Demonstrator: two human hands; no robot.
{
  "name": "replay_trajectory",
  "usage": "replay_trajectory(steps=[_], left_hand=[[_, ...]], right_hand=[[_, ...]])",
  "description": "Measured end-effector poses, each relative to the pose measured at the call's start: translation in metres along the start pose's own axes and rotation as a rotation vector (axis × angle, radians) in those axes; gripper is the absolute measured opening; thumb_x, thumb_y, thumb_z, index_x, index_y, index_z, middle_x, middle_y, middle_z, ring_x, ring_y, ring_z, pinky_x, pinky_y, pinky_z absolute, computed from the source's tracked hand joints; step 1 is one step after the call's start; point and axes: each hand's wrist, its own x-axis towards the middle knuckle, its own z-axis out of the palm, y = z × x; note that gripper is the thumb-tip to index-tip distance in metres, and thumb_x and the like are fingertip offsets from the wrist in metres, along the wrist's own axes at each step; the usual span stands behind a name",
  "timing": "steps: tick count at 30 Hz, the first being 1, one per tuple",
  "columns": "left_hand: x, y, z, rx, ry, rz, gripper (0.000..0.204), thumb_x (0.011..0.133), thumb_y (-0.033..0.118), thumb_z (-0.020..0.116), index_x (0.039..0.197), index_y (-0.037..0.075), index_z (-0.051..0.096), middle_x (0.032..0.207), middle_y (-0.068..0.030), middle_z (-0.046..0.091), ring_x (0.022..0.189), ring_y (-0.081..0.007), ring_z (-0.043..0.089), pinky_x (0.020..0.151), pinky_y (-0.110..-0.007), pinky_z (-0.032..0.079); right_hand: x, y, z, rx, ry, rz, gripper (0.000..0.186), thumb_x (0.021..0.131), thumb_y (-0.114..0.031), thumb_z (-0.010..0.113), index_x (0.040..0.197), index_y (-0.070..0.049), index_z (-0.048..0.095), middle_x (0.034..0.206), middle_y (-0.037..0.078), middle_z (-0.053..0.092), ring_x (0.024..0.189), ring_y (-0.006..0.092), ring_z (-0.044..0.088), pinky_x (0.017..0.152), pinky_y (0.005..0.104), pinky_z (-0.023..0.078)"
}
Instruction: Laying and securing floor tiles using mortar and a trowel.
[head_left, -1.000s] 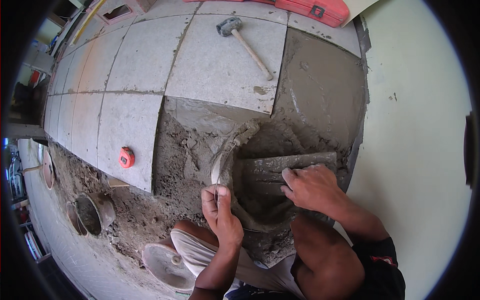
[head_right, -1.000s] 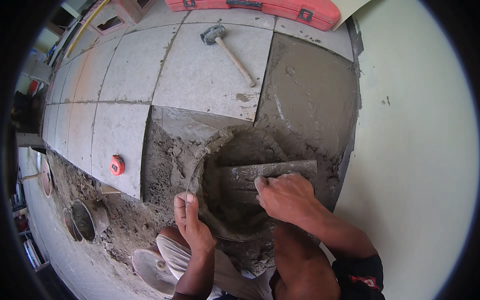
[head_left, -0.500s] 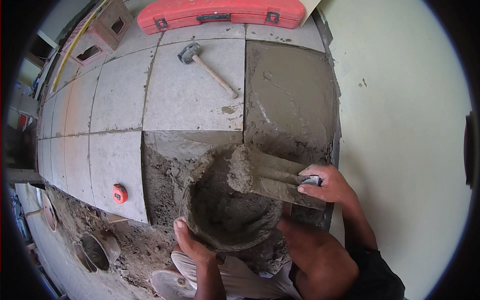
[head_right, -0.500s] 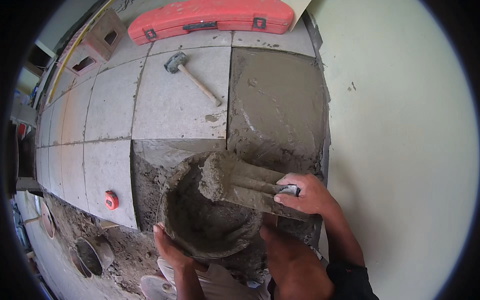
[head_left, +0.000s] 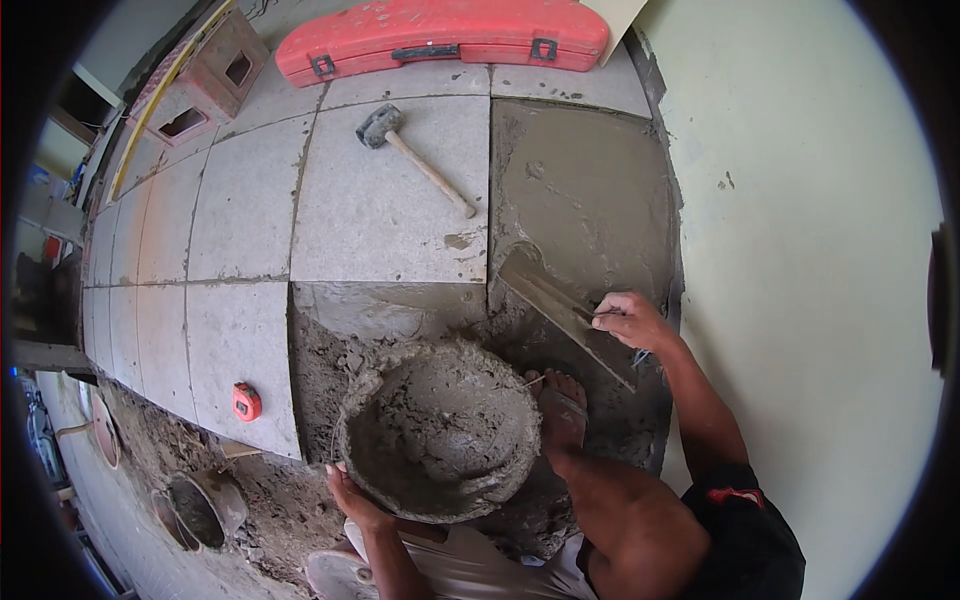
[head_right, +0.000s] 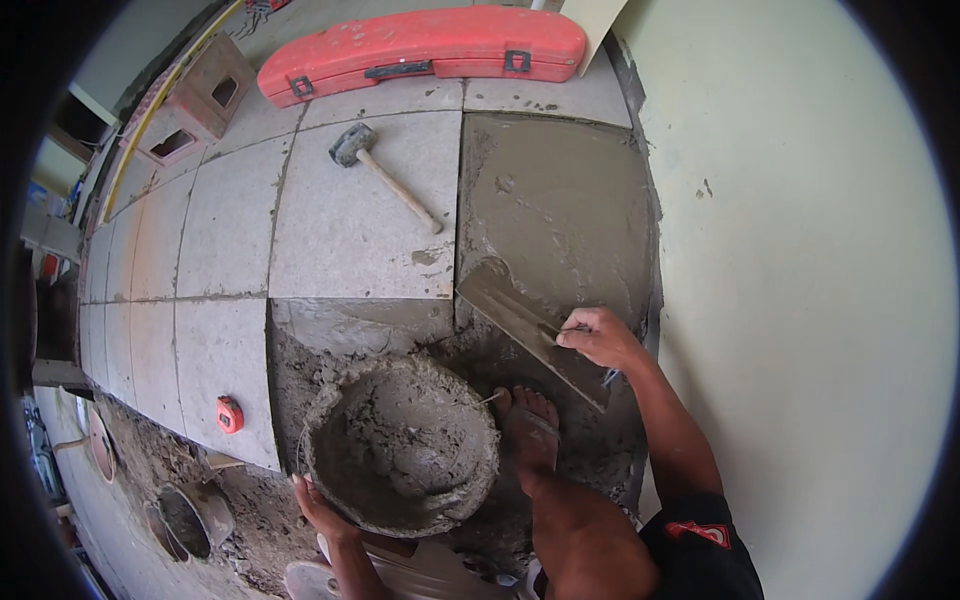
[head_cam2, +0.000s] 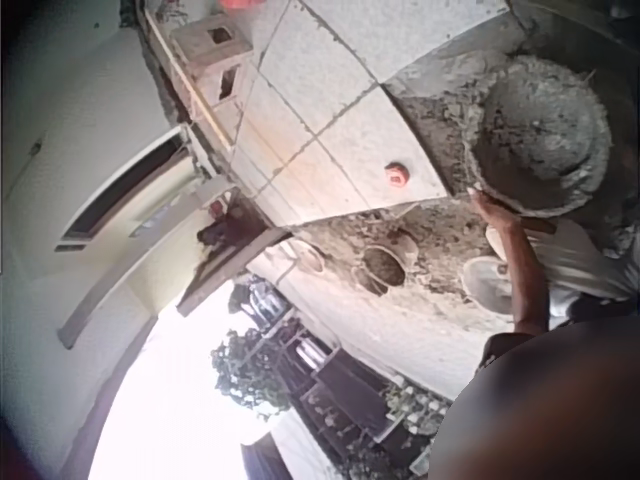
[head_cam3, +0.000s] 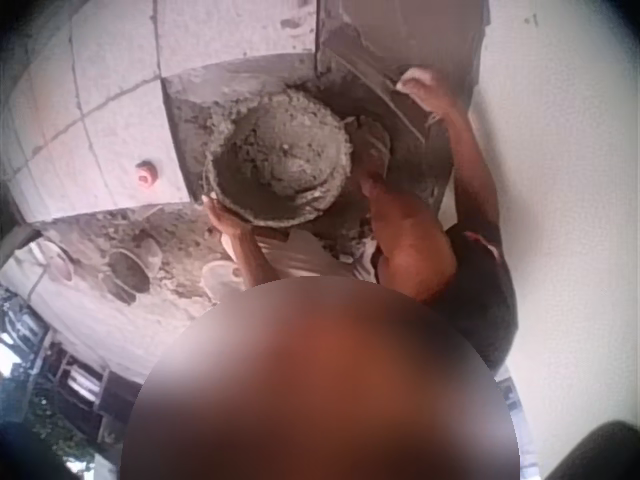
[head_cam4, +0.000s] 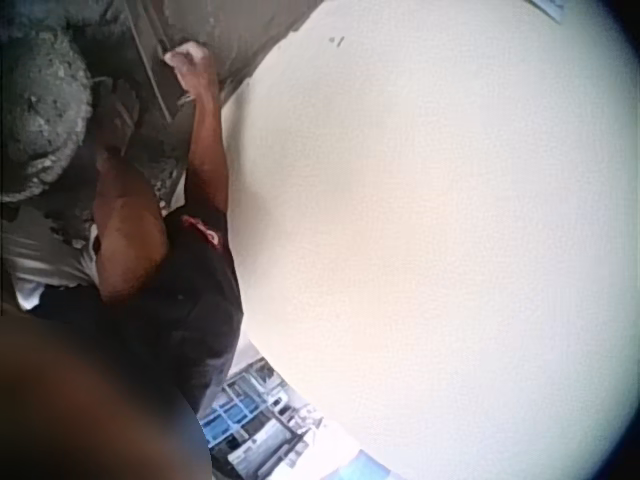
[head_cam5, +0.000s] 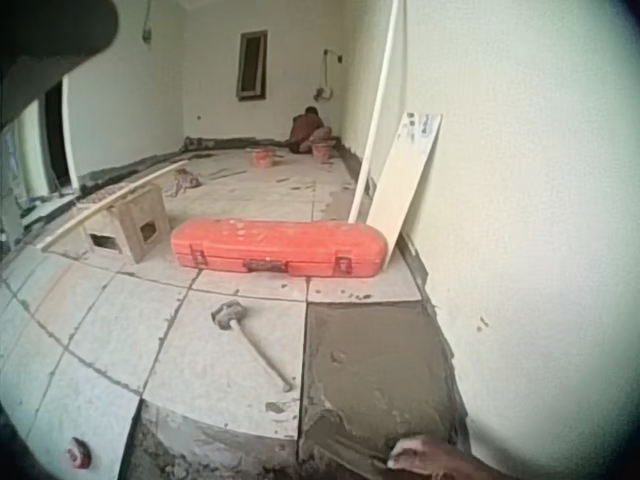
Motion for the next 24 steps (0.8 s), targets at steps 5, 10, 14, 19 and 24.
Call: replay_trajectory(steps=[5, 10, 14, 19, 24], left_hand=[[0.003, -0.001, -0.001, 0.001, -0.032, 0.001, 0.063, 0.102, 0.056, 0.045, 0.13, 0.002, 0.061, 0.126, -0.0128, 0.067, 0.112, -0.0284, 0.064, 0.1, -0.041, 0.05], [0.001, 0.001, 0.009, -0.025, -0.088, 0.007, 0.065, 0.102, 0.055, 0.045, 0.134, 0.001, 0.059, 0.128, -0.014, 0.066, 0.113, -0.0291, 0.064, 0.1, -0.042, 0.05], [0.0, 0.0, 0.016, -0.012, -0.096, 0.018, 0.066, 0.102, 0.056, 0.044, 0.135, 0.001, 0.058, 0.129, -0.0138, 0.065, 0.114, -0.0289, 0.063, 0.101, -0.042, 0.049], [0.005, -0.003, 0.005, -0.037, -0.191, -0.028, 0.07, 0.103, 0.057, 0.04, 0.144, 0.001, 0.051, 0.141, -0.0143, 0.058, 0.126, -0.031, 0.056, 0.11, -0.043, 0.042], [0.005, 0.001, 0.004, -0.032, -0.211, -0.017, 0.07, 0.103, 0.056, 0.04, 0.144, 0.001, 0.051, 0.141, -0.0141, 0.057, 0.126, -0.0309, 0.055, 0.111, -0.043, 0.041]], right_hand=[[0.007, -0.017, 0.007, -0.857, 0.283, -0.011, 0.038, 0.089, -0.042, 0.068, 0.111, -0.011, 0.066, 0.089, 0.019, 0.073, 0.087, 0.0395, 0.07, 0.078, 0.0486, 0.055], [0.054, -0.031, -0.017, -0.958, 0.276, -0.053, 0.042, 0.089, -0.046, 0.067, 0.114, -0.012, 0.065, 0.092, 0.019, 0.073, 0.09, 0.0416, 0.07, 0.081, 0.0521, 0.055], [0.095, -0.036, -0.041, -0.901, 0.367, -0.044, 0.044, 0.09, -0.047, 0.067, 0.114, -0.009, 0.064, 0.094, 0.019, 0.073, 0.094, 0.0426, 0.069, 0.082, 0.0529, 0.054], [0.119, -0.025, -0.057, -0.749, 0.436, -0.072, 0.045, 0.089, -0.047, 0.069, 0.112, -0.007, 0.065, 0.097, 0.021, 0.072, 0.097, 0.0423, 0.068, 0.084, 0.0521, 0.053], [0.079, -0.008, -0.022, -0.567, 0.32, -0.06, 0.046, 0.087, -0.047, 0.071, 0.111, -0.007, 0.067, 0.098, 0.022, 0.071, 0.097, 0.0425, 0.068, 0.084, 0.0519, 0.053]])
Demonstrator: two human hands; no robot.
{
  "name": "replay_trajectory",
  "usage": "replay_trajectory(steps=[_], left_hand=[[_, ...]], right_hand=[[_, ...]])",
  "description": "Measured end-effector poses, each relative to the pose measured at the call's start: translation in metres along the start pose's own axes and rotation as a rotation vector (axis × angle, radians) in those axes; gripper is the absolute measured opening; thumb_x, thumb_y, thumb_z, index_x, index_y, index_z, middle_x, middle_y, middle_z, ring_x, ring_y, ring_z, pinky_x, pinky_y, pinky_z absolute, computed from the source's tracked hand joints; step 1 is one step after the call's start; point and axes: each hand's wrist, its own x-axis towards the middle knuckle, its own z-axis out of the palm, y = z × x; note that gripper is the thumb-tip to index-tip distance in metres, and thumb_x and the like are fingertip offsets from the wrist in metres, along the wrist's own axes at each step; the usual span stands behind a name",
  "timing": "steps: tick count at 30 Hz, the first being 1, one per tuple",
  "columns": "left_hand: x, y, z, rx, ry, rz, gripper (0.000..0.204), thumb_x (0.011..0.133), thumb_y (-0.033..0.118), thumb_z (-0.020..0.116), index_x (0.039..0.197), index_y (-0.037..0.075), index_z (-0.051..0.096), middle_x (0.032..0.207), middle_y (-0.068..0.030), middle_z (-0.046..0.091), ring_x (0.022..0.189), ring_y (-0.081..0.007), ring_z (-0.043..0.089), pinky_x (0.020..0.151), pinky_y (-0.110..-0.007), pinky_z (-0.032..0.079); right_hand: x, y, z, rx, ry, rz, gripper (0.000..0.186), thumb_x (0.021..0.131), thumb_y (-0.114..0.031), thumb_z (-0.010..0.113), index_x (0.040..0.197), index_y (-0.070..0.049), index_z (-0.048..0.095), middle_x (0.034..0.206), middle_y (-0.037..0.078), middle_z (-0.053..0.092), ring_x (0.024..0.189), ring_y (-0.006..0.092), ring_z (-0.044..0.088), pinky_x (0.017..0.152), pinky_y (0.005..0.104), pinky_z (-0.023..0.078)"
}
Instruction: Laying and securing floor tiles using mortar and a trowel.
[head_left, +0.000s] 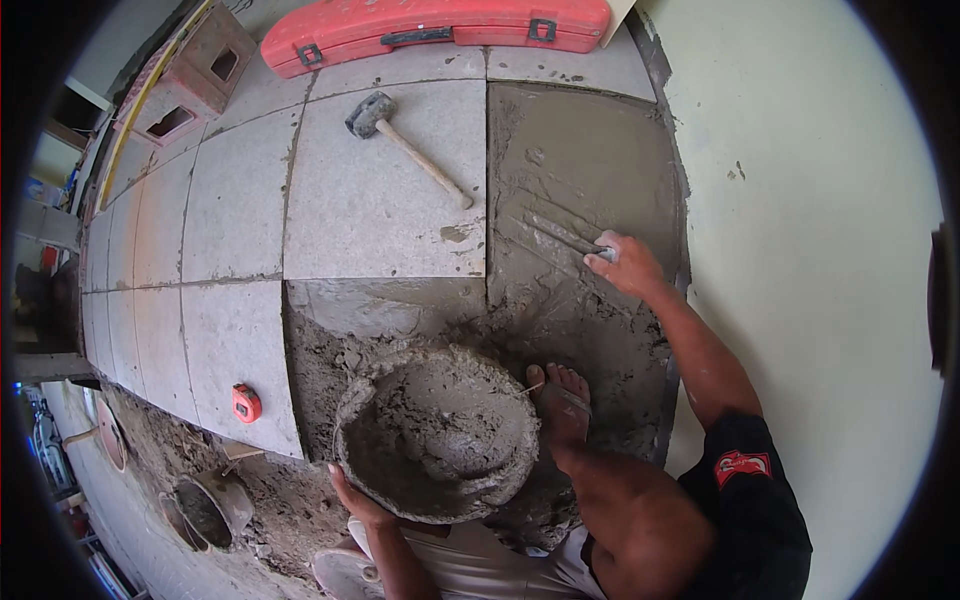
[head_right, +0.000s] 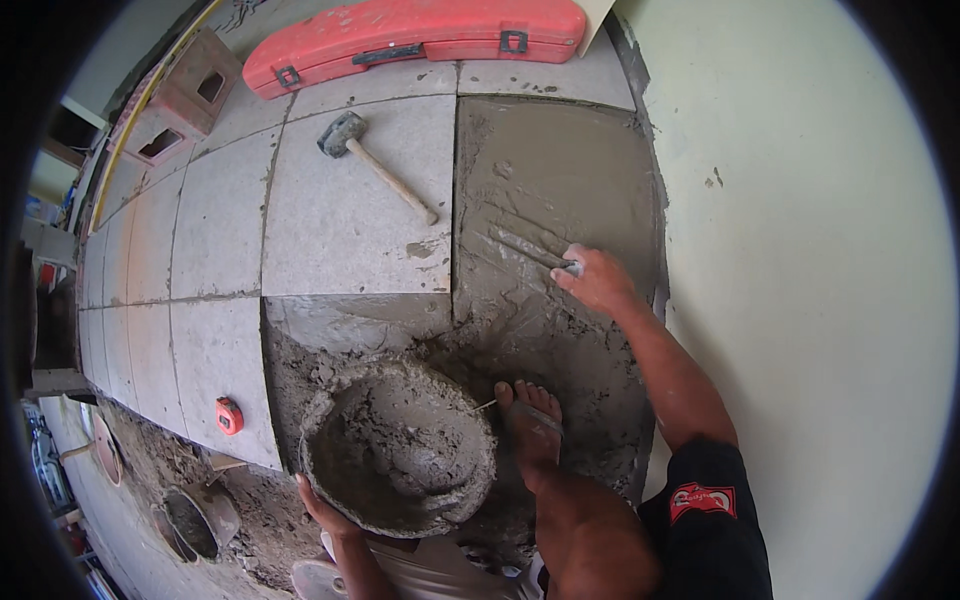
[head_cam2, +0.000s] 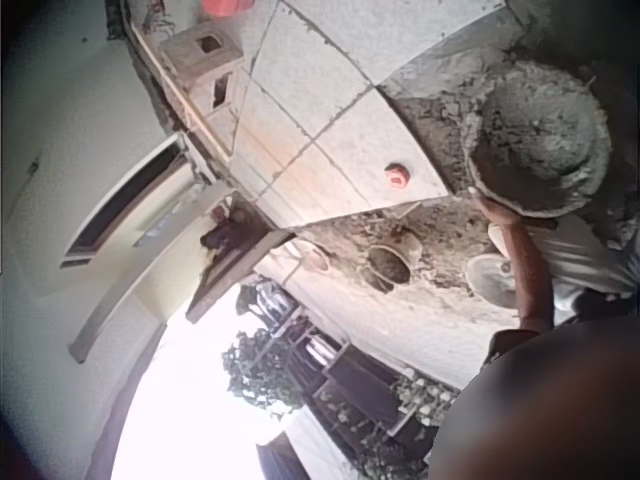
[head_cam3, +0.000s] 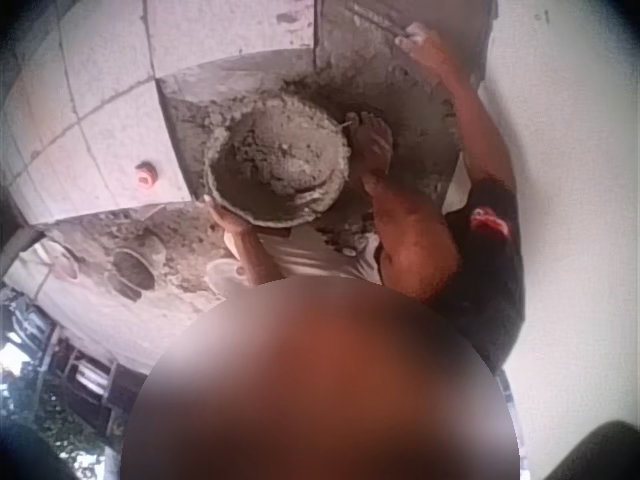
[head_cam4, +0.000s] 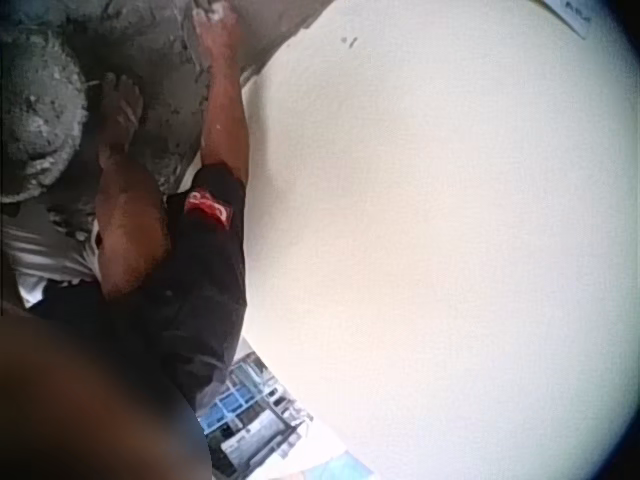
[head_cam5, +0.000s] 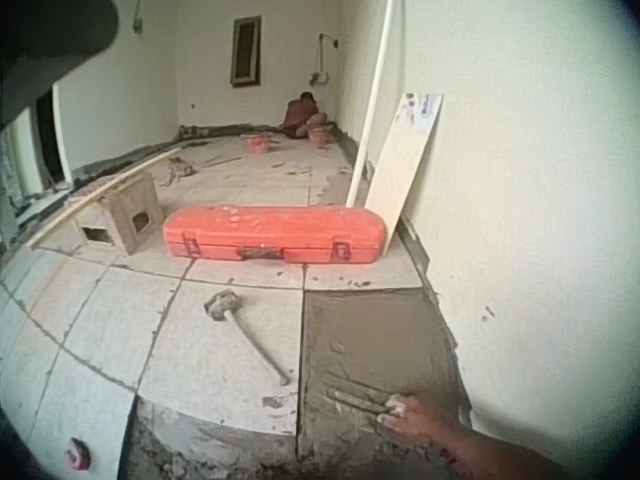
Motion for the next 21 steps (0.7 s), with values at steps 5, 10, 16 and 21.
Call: replay_trajectory(steps=[5, 10, 16, 21], left_hand=[[0.002, -0.001, -0.002, 0.053, 0.033, 0.02, 0.068, 0.104, 0.056, 0.039, 0.142, 0.001, 0.053, 0.14, -0.0142, 0.058, 0.125, -0.0302, 0.055, 0.11, -0.043, 0.041], [0.007, -0.006, -0.006, 0.09, 0.043, 0.035, 0.067, 0.105, 0.054, 0.038, 0.141, 0.001, 0.054, 0.139, -0.0143, 0.059, 0.125, -0.0297, 0.056, 0.109, -0.042, 0.041], [0.009, -0.006, -0.015, 0.059, -0.01, 0.054, 0.067, 0.105, 0.056, 0.037, 0.142, 0.002, 0.053, 0.14, -0.0134, 0.058, 0.126, -0.0291, 0.055, 0.111, -0.042, 0.04], [0.008, -0.004, -0.015, 0.062, -0.005, 0.027, 0.068, 0.105, 0.056, 0.036, 0.143, 0.002, 0.052, 0.143, -0.0127, 0.056, 0.128, -0.0294, 0.053, 0.112, -0.043, 0.038]], right_hand=[[-0.067, 0.008, -0.008, -0.204, -0.014, 0.108, 0.046, 0.087, -0.046, 0.071, 0.112, -0.008, 0.067, 0.096, 0.023, 0.072, 0.094, 0.042, 0.068, 0.081, 0.0499, 0.053], [-0.063, 0.034, 0.008, 0.022, 0.406, 0.138, 0.051, 0.09, -0.043, 0.072, 0.119, -0.002, 0.064, 0.089, 0.019, 0.072, 0.081, 0.0367, 0.07, 0.073, 0.0452, 0.054], [-0.021, -0.065, 0.024, 0.962, 0.253, 0.295, 0.043, 0.096, -0.025, 0.071, 0.13, -0.002, 0.058, 0.085, 0.006, 0.066, 0.061, 0.013, 0.064, 0.051, 0.0291, 0.049], [0.033, -0.109, 0.049, 1.05, 0.307, 0.161, 0.035, 0.098, -0.019, 0.066, 0.129, -0.003, 0.058, 0.082, 0.004, 0.065, 0.058, 0.0104, 0.062, 0.049, 0.0268, 0.048]])
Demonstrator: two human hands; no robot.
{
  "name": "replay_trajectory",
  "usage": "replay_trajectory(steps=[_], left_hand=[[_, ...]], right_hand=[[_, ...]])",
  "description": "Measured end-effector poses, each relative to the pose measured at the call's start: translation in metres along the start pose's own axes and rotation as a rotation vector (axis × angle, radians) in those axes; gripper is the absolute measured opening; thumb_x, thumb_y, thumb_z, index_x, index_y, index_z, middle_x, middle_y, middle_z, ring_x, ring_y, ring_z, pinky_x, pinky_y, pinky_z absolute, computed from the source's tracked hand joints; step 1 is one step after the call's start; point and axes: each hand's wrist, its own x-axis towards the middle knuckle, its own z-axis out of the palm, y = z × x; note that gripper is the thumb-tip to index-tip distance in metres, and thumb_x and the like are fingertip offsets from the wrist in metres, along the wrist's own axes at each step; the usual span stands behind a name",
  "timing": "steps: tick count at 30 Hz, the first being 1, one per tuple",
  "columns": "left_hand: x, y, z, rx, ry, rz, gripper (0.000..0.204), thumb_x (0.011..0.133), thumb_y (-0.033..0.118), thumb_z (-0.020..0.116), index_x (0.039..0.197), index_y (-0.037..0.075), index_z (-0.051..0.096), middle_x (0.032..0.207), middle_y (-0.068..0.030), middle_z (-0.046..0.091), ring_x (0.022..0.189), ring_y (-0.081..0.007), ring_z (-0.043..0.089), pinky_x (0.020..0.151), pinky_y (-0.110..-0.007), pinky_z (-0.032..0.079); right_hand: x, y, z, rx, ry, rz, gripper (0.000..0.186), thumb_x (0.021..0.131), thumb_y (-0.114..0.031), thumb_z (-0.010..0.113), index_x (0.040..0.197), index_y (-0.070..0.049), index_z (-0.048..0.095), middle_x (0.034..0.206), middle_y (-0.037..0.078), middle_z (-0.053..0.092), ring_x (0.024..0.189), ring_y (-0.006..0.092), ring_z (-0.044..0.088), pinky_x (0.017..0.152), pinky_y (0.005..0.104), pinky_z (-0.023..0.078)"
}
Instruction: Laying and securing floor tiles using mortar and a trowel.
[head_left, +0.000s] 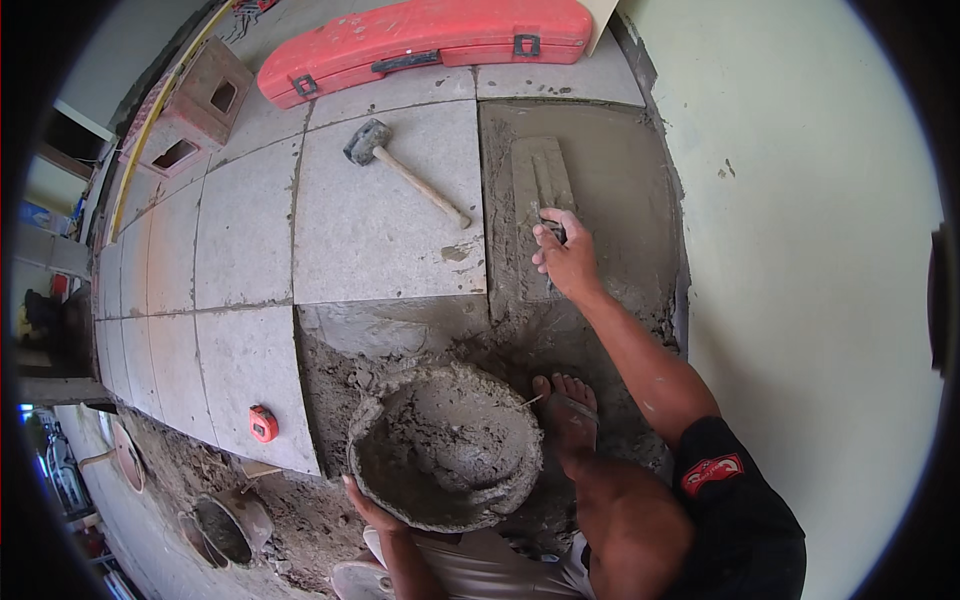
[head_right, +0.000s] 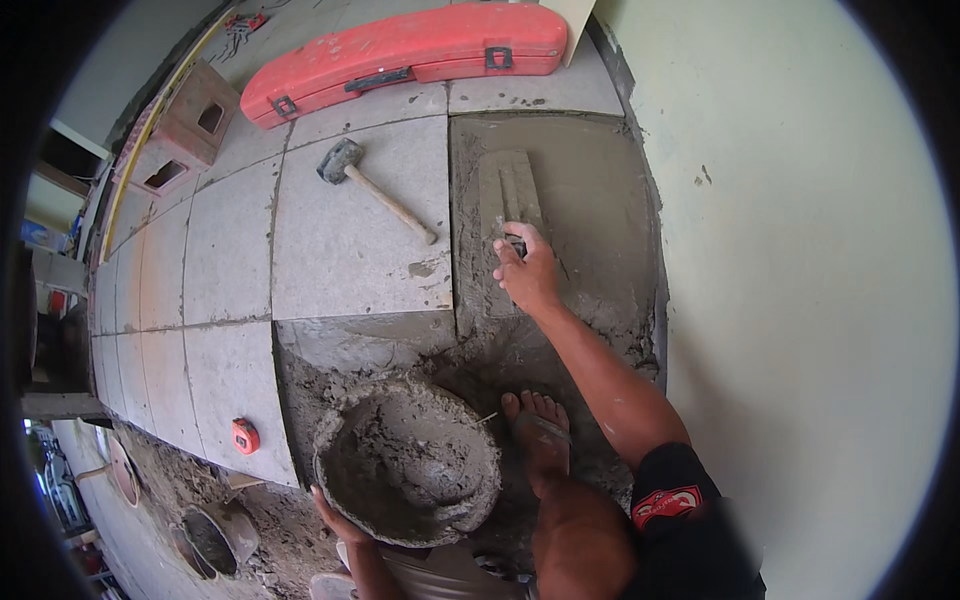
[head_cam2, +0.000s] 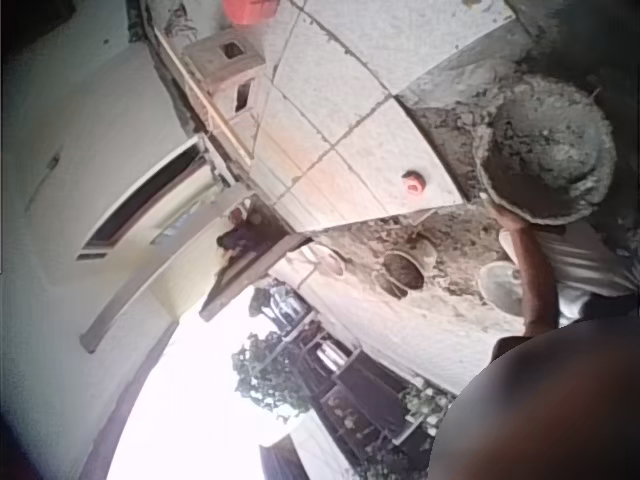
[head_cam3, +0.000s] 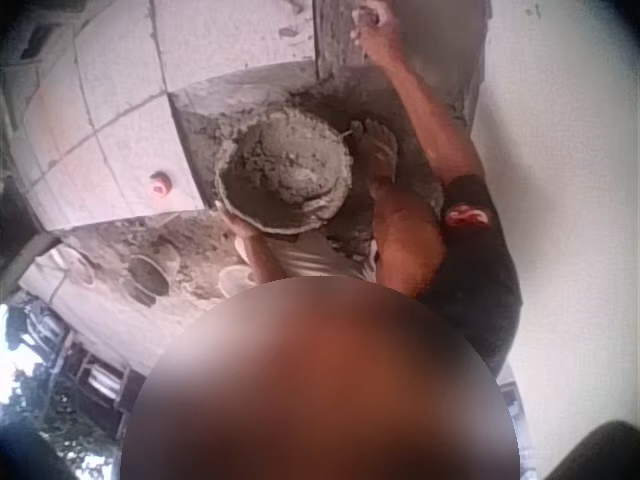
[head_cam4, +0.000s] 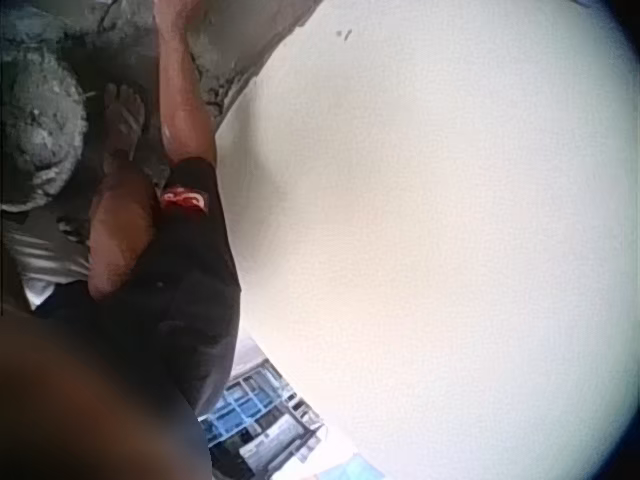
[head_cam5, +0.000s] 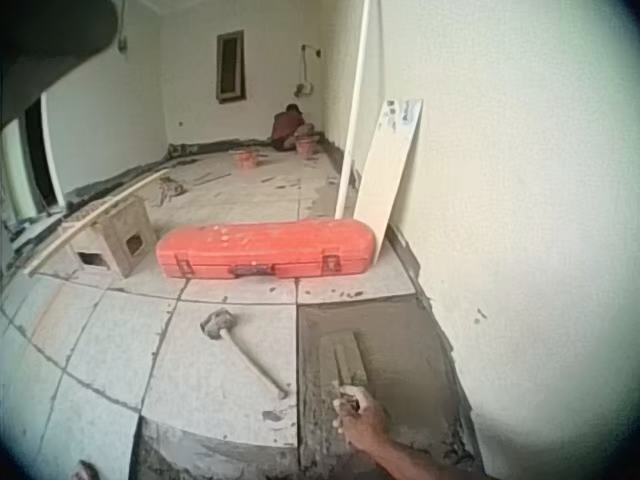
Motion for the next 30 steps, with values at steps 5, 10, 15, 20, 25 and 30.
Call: replay_trajectory(steps=[5, 10, 15, 20, 25, 30], left_hand=[[0.003, -0.006, -0.002, -0.05, -0.043, -0.018, 0.068, 0.105, 0.056, 0.036, 0.144, 0.002, 0.051, 0.144, -0.013, 0.055, 0.13, -0.0293, 0.052, 0.114, -0.043, 0.036], [0.0, 0.002, -0.002, -0.037, -0.12, -0.032, 0.07, 0.105, 0.056, 0.037, 0.147, 0.002, 0.048, 0.149, -0.0146, 0.051, 0.135, -0.0315, 0.047, 0.117, -0.044, 0.033], [0.001, -0.001, -0.005, 0.088, 0.208, -0.005, 0.072, 0.102, 0.06, 0.041, 0.143, 0.001, 0.052, 0.143, -0.0153, 0.054, 0.128, -0.0318, 0.051, 0.111, -0.043, 0.039], [-0.001, -0.006, 0.009, 0.176, 0.261, -0.001, 0.072, 0.101, 0.06, 0.042, 0.142, 0.001, 0.052, 0.141, -0.0149, 0.055, 0.127, -0.0317, 0.052, 0.111, -0.044, 0.04], [0.001, 0.002, -0.006, -0.038, 0.025, -0.027, 0.071, 0.104, 0.057, 0.039, 0.144, 0.0, 0.05, 0.144, -0.0146, 0.054, 0.129, -0.0315, 0.052, 0.113, -0.044, 0.038], [-0.007, 0.007, 0.033, -0.04, 0.007, 0.001, 0.06, 0.105, 0.051, 0.041, 0.131, 0.0, 0.059, 0.125, -0.0138, 0.066, 0.11, -0.0259, 0.063, 0.101, -0.041, 0.048]], right_hand=[[0.053, 0.017, 0.024, -0.274, 0.088, -0.143, 0.027, 0.097, -0.023, 0.065, 0.117, -0.004, 0.064, 0.091, 0.014, 0.071, 0.075, 0.0269, 0.07, 0.068, 0.0406, 0.055], [0.079, 0.017, 0.031, -0.454, 0.173, -0.279, 0.024, 0.095, -0.025, 0.064, 0.111, -0.007, 0.067, 0.103, 0.019, 0.072, 0.099, 0.0429, 0.067, 0.084, 0.0493, 0.053], [0.078, 0.012, -0.009, -0.506, 0.259, -0.26, 0.021, 0.096, -0.026, 0.063, 0.107, -0.008, 0.066, 0.1, 0.02, 0.072, 0.096, 0.0422, 0.068, 0.083, 0.05, 0.053], [0.037, 0.04, -0.104, -0.576, 0.378, -0.27, 0.021, 0.095, -0.024, 0.064, 0.108, -0.007, 0.066, 0.096, 0.019, 0.071, 0.09, 0.0395, 0.069, 0.078, 0.0449, 0.053], [-0.037, 0.026, -0.138, -0.595, 0.314, -0.262, 0.025, 0.096, -0.023, 0.068, 0.111, -0.003, 0.066, 0.095, 0.014, 0.07, 0.091, 0.0265, 0.068, 0.083, 0.0362, 0.051], [-0.1, -0.058, -0.132, -0.488, 0.035, -0.354, 0.047, 0.094, -0.022, 0.073, 0.133, -0.001, 0.057, 0.108, 0.011, 0.067, 0.095, 0.018, 0.065, 0.085, 0.0313, 0.051]])
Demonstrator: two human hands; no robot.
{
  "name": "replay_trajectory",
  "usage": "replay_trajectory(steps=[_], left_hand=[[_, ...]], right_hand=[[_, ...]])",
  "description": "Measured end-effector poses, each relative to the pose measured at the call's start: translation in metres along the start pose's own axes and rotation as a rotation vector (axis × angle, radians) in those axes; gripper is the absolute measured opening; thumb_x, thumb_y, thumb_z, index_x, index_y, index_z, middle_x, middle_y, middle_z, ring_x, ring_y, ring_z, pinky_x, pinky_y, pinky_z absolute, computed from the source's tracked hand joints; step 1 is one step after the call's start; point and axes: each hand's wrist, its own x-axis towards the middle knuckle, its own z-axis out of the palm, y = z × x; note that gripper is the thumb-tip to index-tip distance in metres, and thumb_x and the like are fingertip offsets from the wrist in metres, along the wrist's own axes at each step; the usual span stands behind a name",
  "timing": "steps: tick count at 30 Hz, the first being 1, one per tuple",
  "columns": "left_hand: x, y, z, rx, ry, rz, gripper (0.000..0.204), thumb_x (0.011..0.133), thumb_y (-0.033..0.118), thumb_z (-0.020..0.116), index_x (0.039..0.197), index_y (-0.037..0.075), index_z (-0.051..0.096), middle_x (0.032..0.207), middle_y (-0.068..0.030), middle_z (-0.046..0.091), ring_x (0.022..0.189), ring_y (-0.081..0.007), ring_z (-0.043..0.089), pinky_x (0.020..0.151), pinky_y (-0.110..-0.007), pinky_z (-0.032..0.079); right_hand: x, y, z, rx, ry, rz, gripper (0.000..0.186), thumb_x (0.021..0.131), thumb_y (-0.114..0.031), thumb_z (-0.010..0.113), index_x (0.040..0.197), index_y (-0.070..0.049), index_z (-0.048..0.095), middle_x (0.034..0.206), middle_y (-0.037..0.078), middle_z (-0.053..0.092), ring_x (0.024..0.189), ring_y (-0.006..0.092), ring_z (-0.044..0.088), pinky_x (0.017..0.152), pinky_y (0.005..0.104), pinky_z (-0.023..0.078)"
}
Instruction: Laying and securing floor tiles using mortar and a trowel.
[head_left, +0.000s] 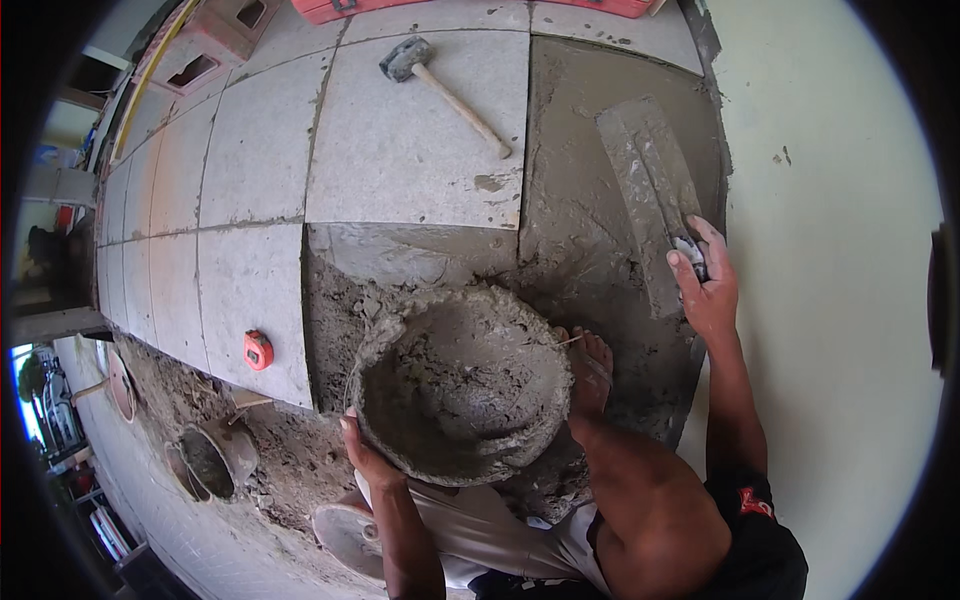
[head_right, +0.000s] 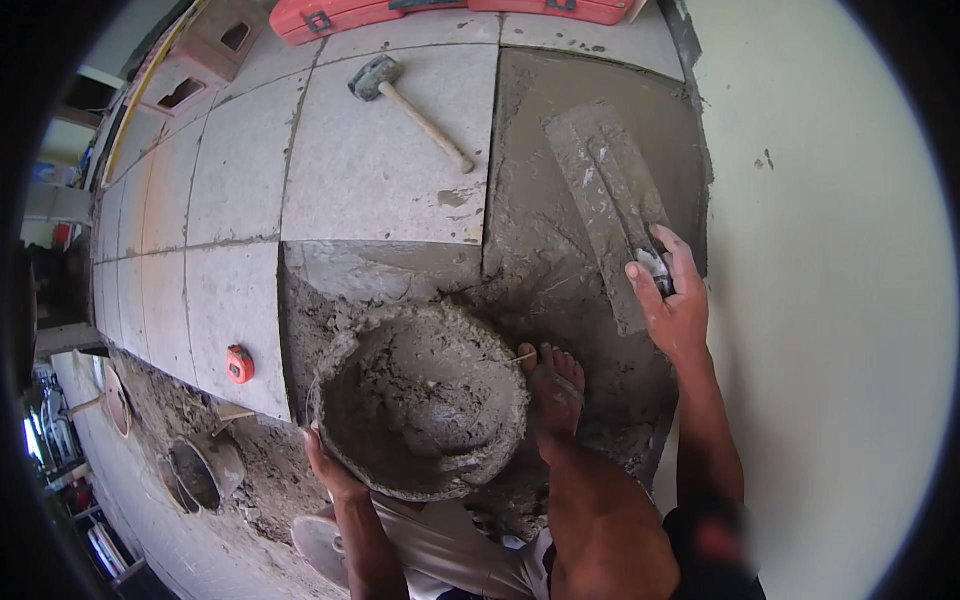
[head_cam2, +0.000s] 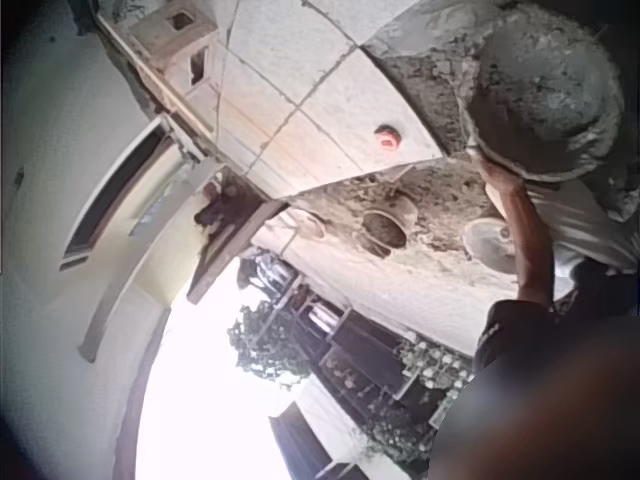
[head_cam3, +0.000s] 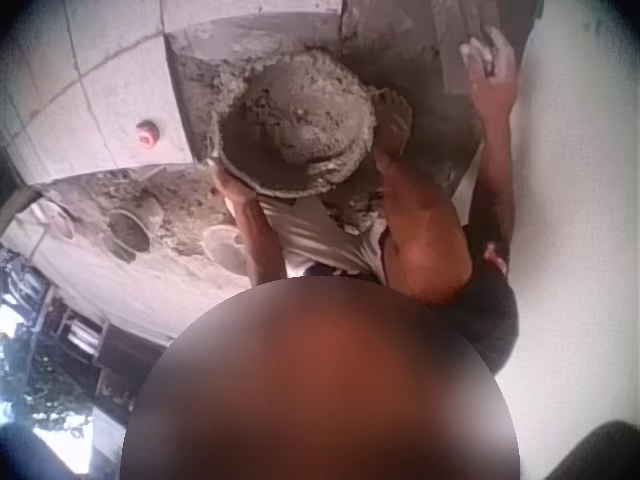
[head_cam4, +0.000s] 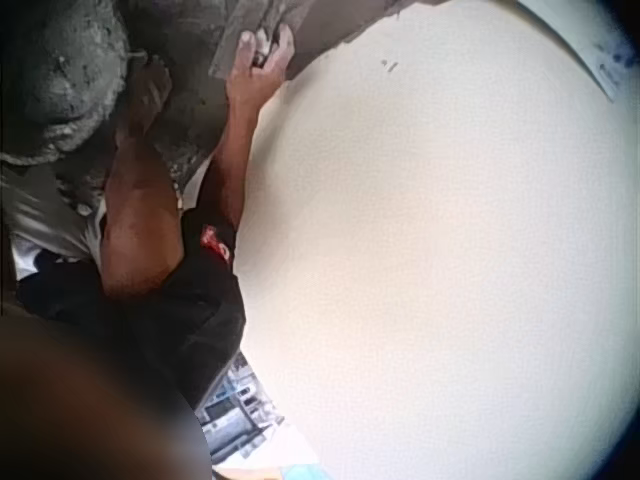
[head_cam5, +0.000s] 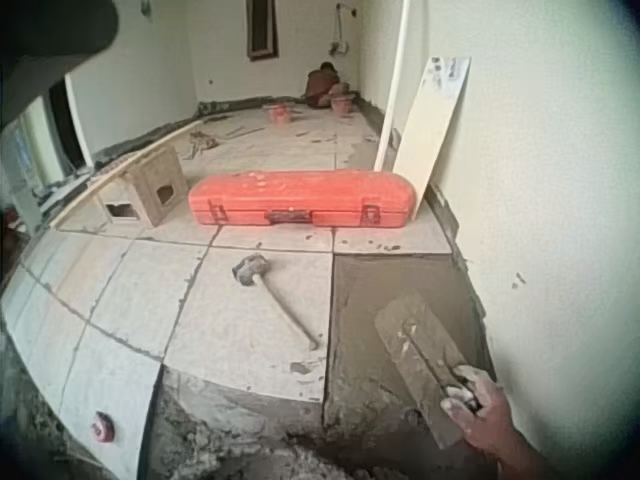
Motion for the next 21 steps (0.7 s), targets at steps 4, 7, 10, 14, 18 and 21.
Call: replay_trajectory(steps=[4, 7, 10, 14, 18, 21], left_hand=[[-0.008, 0.013, 0.043, 0.142, 0.153, 0.136, 0.038, 0.101, 0.037, 0.058, 0.117, 0.003, 0.063, 0.106, -0.0056, 0.066, 0.096, -0.0165, 0.061, 0.09, -0.031, 0.049], [-0.016, 0.017, 0.085, 0.199, 0.342, 0.132, 0.019, 0.098, 0.023, 0.065, 0.1, 0.004, 0.065, 0.093, 0.0001, 0.062, 0.086, -0.0095, 0.055, 0.083, -0.025, 0.045], [-0.022, 0.02, 0.098, 0.081, 0.315, 0.111, 0.018, 0.098, 0.022, 0.065, 0.1, 0.004, 0.065, 0.091, 0.002, 0.061, 0.086, -0.0083, 0.055, 0.083, -0.024, 0.044], [-0.027, 0.012, 0.121, 0.176, 0.247, 0.227, 0.017, 0.099, 0.02, 0.067, 0.099, 0.003, 0.065, 0.087, 0.0048, 0.058, 0.082, -0.0034, 0.048, 0.078, -0.021, 0.04], [-0.03, 0.001, 0.137, 0.172, 0.227, 0.267, 0.013, 0.097, 0.013, 0.07, 0.099, 0.002, 0.065, 0.083, 0.0063, 0.056, 0.074, -0.002, 0.043, 0.07, -0.019, 0.037], [-0.028, 0.0, 0.133, 0.157, 0.212, 0.316, 0.014, 0.097, 0.013, 0.071, 0.1, 0.001, 0.065, 0.082, 0.0062, 0.055, 0.072, -0.0021, 0.043, 0.067, -0.02, 0.036]], right_hand=[[0.01, -0.08, 0.001, -0.274, -0.32, -0.083, 0.046, 0.084, -0.019, 0.076, 0.126, -0.006, 0.061, 0.086, 0.012, 0.069, 0.083, 0.0239, 0.069, 0.079, 0.0341, 0.053], [0.017, -0.14, -0.001, -0.61, -0.57, -0.332, 0.04, 0.08, -0.025, 0.076, 0.114, -0.007, 0.063, 0.076, 0.014, 0.069, 0.077, 0.0308, 0.07, 0.073, 0.0395, 0.054], [0.008, -0.197, 0.019, -0.97, -0.77, -0.501, 0.031, 0.081, -0.029, 0.072, 0.099, -0.005, 0.062, 0.076, 0.015, 0.07, 0.075, 0.0353, 0.07, 0.069, 0.0463, 0.053], [0.008, -0.201, 0.044, -1.313, -0.9, -0.631, 0.021, 0.085, -0.024, 0.067, 0.093, -0.006, 0.061, 0.074, 0.012, 0.069, 0.073, 0.0355, 0.069, 0.067, 0.0478, 0.053], [0.013, -0.154, 0.073, -1.28, -1.004, -0.794, 0.017, 0.093, -0.017, 0.052, 0.098, -0.003, 0.06, 0.074, 0.013, 0.071, 0.075, 0.0343, 0.072, 0.062, 0.0494, 0.054], [0.002, -0.148, 0.069, -1.312, -1.142, -0.641, 0.021, 0.093, -0.021, 0.054, 0.102, -0.002, 0.06, 0.078, 0.014, 0.071, 0.077, 0.0341, 0.072, 0.064, 0.0502, 0.054]])
